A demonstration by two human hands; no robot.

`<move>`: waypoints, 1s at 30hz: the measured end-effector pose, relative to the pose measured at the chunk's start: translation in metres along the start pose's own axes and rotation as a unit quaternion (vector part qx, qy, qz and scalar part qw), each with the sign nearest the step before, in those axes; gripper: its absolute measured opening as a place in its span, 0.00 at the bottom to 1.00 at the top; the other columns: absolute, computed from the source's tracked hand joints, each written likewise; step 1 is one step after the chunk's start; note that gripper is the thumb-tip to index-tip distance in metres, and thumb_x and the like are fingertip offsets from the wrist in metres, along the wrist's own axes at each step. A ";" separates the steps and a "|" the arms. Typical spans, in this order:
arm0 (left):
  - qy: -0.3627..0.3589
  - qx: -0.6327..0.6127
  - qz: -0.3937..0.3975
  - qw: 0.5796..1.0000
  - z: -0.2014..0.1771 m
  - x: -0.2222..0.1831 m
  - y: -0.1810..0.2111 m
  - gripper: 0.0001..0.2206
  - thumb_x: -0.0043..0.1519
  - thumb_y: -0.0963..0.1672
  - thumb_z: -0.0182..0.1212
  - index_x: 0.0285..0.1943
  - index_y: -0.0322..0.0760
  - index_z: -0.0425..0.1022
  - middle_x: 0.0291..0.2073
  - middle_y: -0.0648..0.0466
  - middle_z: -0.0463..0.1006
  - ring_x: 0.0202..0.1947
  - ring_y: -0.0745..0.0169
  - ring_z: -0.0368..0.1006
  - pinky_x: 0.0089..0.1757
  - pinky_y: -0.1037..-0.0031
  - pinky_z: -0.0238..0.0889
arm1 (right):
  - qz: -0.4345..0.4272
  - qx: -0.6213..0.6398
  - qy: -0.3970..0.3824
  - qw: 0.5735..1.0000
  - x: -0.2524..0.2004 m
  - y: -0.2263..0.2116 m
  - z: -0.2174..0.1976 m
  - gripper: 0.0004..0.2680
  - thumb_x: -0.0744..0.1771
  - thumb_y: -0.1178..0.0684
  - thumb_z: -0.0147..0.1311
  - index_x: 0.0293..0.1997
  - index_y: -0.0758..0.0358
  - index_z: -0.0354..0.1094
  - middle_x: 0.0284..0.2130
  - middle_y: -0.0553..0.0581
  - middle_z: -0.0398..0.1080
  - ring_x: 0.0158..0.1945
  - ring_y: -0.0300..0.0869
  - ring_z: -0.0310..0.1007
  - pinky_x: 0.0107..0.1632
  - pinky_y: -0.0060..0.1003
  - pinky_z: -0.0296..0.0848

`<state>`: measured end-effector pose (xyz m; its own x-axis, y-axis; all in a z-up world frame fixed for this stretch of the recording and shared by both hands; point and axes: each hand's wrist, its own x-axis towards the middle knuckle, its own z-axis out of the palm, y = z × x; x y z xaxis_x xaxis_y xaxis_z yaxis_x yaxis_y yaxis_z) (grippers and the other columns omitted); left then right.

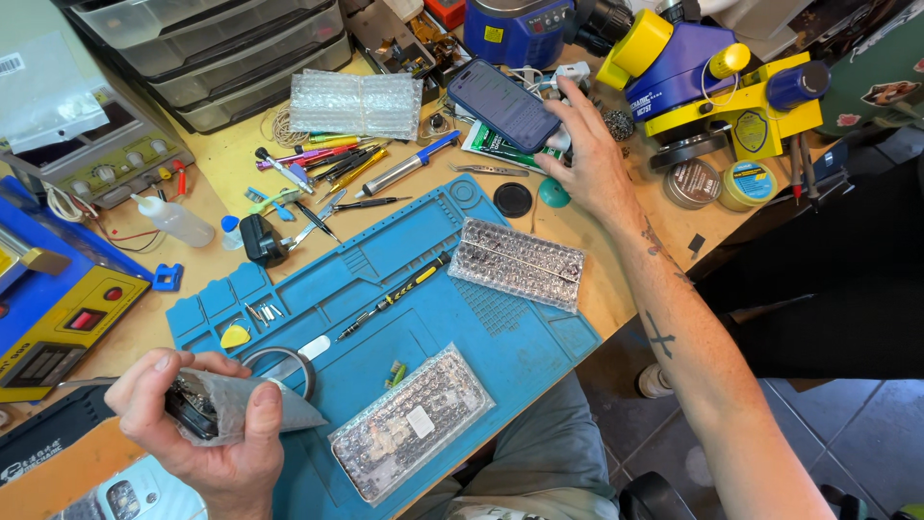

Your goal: The person handles various electronic components, moves a coil of wire, unboxes a charging cable, and handles several circuit boards and mobile phone parts at a workbench.

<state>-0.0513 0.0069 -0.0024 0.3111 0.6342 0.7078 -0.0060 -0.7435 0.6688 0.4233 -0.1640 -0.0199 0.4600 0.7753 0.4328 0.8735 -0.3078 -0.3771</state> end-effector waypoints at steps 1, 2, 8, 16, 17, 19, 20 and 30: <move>0.001 0.001 -0.002 1.000 0.000 0.001 0.000 0.30 0.69 0.48 0.66 0.76 0.34 0.58 0.63 0.36 0.56 0.41 0.45 0.66 0.43 0.59 0.73 | 0.047 0.027 -0.016 0.998 0.001 -0.001 -0.002 0.29 0.69 0.59 0.72 0.80 0.63 0.58 0.84 0.62 0.51 0.85 0.56 0.51 0.82 0.57 0.58; 0.000 0.000 -0.002 1.000 0.001 0.001 0.000 0.30 0.69 0.48 0.66 0.76 0.34 0.58 0.63 0.36 0.56 0.41 0.45 0.66 0.43 0.59 0.73 | 0.048 0.026 -0.016 0.998 0.003 0.002 -0.002 0.29 0.69 0.59 0.72 0.80 0.63 0.58 0.84 0.62 0.51 0.85 0.56 0.51 0.82 0.57 0.58; 0.005 0.001 -0.004 1.000 0.000 0.001 -0.002 0.31 0.68 0.49 0.66 0.76 0.33 0.58 0.64 0.37 0.55 0.48 0.44 0.63 0.43 0.59 0.75 | 0.076 -0.007 -0.051 0.996 0.008 0.012 0.005 0.25 0.70 0.48 0.67 0.77 0.60 0.62 0.73 0.65 0.68 0.69 0.59 0.72 0.68 0.58 0.71; 0.006 0.002 -0.017 1.000 -0.001 0.002 0.002 0.29 0.70 0.48 0.65 0.76 0.32 0.58 0.64 0.38 0.55 0.51 0.45 0.61 0.43 0.59 0.74 | 0.040 -0.071 -0.084 0.993 0.015 0.022 0.004 0.29 0.69 0.42 0.68 0.81 0.57 0.62 0.72 0.64 0.67 0.71 0.60 0.67 0.69 0.61 0.66; 0.007 0.002 -0.017 1.000 -0.001 0.002 0.001 0.29 0.70 0.48 0.65 0.76 0.32 0.58 0.64 0.38 0.55 0.51 0.45 0.61 0.43 0.59 0.74 | 0.039 -0.071 -0.083 0.993 0.016 0.021 0.003 0.29 0.69 0.42 0.68 0.81 0.57 0.62 0.72 0.64 0.67 0.71 0.60 0.67 0.69 0.61 0.66; 0.006 0.003 -0.015 1.000 -0.001 0.002 0.000 0.29 0.70 0.48 0.65 0.76 0.31 0.58 0.64 0.37 0.55 0.49 0.45 0.62 0.43 0.59 0.74 | 0.059 -0.064 -0.093 0.992 0.019 0.019 0.001 0.32 0.68 0.42 0.69 0.81 0.57 0.58 0.67 0.64 0.67 0.66 0.61 0.69 0.66 0.59 0.68; 0.007 0.002 -0.014 1.000 -0.001 0.002 -0.001 0.29 0.70 0.48 0.65 0.76 0.31 0.58 0.64 0.37 0.55 0.49 0.45 0.62 0.43 0.59 0.74 | 0.059 -0.065 -0.091 0.992 0.019 0.023 0.002 0.32 0.68 0.42 0.69 0.81 0.57 0.58 0.67 0.64 0.67 0.66 0.61 0.69 0.66 0.59 0.68; 0.008 0.004 -0.028 1.000 -0.001 0.002 0.001 0.28 0.70 0.45 0.65 0.75 0.30 0.59 0.65 0.37 0.55 0.50 0.44 0.63 0.44 0.59 0.75 | 0.040 -0.068 -0.078 0.994 0.019 0.029 0.008 0.32 0.67 0.41 0.70 0.80 0.60 0.61 0.66 0.63 0.68 0.67 0.59 0.70 0.68 0.58 0.67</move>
<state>-0.0519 0.0074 0.0001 0.2948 0.6784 0.6730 0.0178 -0.7080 0.7059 0.4560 -0.1540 -0.0289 0.5082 0.8182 0.2689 0.8532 -0.4359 -0.2864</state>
